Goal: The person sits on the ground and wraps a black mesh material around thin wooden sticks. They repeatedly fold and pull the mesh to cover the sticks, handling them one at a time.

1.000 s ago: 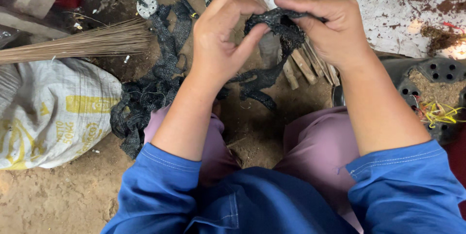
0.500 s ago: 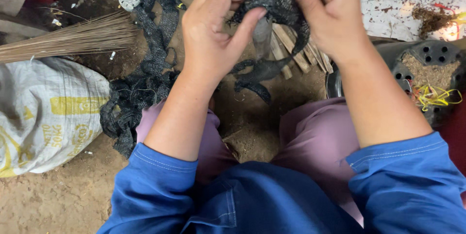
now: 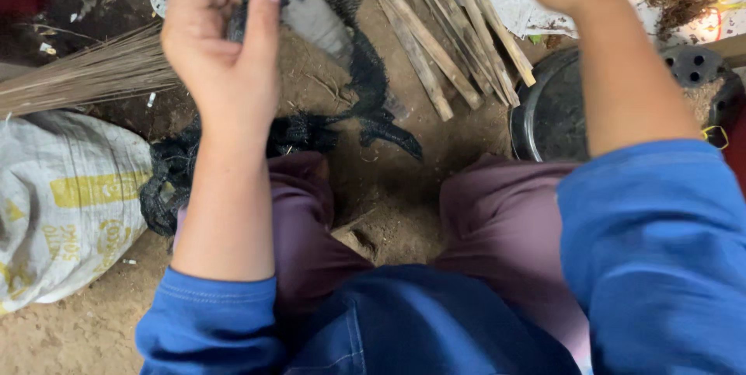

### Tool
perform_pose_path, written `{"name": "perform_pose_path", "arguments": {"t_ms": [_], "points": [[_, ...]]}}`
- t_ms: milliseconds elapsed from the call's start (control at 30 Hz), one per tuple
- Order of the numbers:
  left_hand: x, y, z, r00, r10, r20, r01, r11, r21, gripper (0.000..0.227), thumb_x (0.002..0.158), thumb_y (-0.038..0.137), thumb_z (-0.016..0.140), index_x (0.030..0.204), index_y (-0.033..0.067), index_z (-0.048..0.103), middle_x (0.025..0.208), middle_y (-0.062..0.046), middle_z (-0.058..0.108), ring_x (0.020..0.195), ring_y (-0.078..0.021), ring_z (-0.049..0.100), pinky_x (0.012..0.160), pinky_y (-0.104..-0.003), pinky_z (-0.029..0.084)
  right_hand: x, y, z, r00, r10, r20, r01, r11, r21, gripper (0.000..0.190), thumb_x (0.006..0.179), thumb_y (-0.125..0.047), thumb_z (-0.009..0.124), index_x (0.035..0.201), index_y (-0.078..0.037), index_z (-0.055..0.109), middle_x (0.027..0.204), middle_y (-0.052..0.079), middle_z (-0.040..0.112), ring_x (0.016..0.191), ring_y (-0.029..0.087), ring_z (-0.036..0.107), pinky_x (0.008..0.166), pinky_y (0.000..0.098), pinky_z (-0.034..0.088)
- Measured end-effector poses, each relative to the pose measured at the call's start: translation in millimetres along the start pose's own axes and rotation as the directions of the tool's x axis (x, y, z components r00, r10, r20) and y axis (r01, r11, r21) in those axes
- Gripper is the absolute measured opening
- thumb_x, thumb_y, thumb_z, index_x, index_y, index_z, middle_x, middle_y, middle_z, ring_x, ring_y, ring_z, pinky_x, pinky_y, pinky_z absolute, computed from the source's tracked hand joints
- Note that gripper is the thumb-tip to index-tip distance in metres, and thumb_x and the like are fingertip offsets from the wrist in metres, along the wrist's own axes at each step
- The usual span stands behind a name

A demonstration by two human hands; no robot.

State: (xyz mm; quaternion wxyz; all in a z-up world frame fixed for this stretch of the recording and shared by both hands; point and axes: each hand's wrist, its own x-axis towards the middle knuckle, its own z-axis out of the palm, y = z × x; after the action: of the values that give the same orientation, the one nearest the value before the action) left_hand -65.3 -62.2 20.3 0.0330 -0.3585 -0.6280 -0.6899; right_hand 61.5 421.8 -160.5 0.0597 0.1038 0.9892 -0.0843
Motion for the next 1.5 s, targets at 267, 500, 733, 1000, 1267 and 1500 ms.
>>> {"name": "perform_pose_path", "arguments": {"t_ms": [267,500,733,1000,1267,1500], "points": [[-8.0,-3.2,-15.7,0.99,-0.136,-0.032,0.137,0.99,0.036,0.019,0.114,-0.008,0.071,0.122,-0.001,0.056,0.111,-0.003,0.062,0.093,-0.0046,0.053,0.084,-0.017,0.042,-16.8,-38.2,203.2,0.829,0.55,0.1,-0.554,0.783,0.282,0.044,0.086,-0.033,0.075,0.124,-0.012,0.07,0.117,0.024,0.07,0.111,0.042,0.065,0.096,0.0502,0.05],[-11.0,-1.2,-6.1,0.975,-0.22,-0.042,0.217,0.974,-0.061,0.018,0.112,-0.007,0.068,0.122,-0.0015,0.055,0.122,-0.01,0.067,0.1,-0.0084,0.06,0.092,-0.019,0.047,-10.2,-56.0,235.7,0.738,0.656,-0.158,-0.567,0.73,0.381,0.052,0.085,-0.027,0.081,0.13,-0.014,0.059,0.128,0.016,0.061,0.121,0.041,0.056,0.102,0.0506,0.048],[-0.7,0.0,4.7,0.968,-0.239,-0.082,0.234,0.97,-0.068,0.022,0.106,-0.002,0.07,0.123,0.0007,0.055,0.125,-0.014,0.066,0.105,-0.0102,0.064,0.098,-0.022,0.053,-0.2,-64.7,222.2,0.771,0.563,-0.299,-0.547,0.825,0.143,0.062,0.076,-0.029,0.085,0.131,-0.013,0.061,0.131,0.016,0.056,0.121,0.039,0.05,0.096,0.0566,0.042],[4.2,5.8,9.6,0.955,-0.279,-0.104,0.274,0.96,-0.065,0.021,0.104,-0.003,0.069,0.12,0.0003,0.055,0.121,-0.014,0.068,0.101,-0.0105,0.065,0.093,-0.022,0.053,-9.1,-32.3,213.7,0.762,0.508,-0.401,-0.361,0.848,0.388,0.051,0.075,-0.024,0.086,0.118,-0.005,0.067,0.099,0.014,0.07,0.091,0.036,0.068,0.077,0.046,0.055],[0.5,13.1,8.7,0.973,-0.23,-0.029,0.23,0.973,-0.012,0.017,0.106,-0.004,0.068,0.118,-0.0013,0.056,0.12,-0.013,0.068,0.105,-0.0113,0.066,0.099,-0.023,0.053,-32.6,-3.5,192.4,0.913,0.209,0.351,-0.236,-0.431,0.871,0.045,0.099,-0.03,0.069,0.138,-0.009,0.059,0.094,0.006,0.062,0.075,0.017,0.055,0.066,0.0331,0.051],[-5.1,11.2,9.2,0.984,-0.175,0.024,0.175,0.985,-0.001,0.018,0.105,-0.005,0.068,0.119,-0.0017,0.057,0.119,-0.009,0.067,0.102,-0.01,0.063,0.096,-0.023,0.051,-56.3,-59.1,191.1,0.973,-0.176,0.152,-0.232,-0.777,0.585,0.06,0.106,-0.054,0.058,0.152,-0.017,0.049,0.101,0.009,0.055,0.082,0.021,0.051,0.073,0.0359,0.046]]}}
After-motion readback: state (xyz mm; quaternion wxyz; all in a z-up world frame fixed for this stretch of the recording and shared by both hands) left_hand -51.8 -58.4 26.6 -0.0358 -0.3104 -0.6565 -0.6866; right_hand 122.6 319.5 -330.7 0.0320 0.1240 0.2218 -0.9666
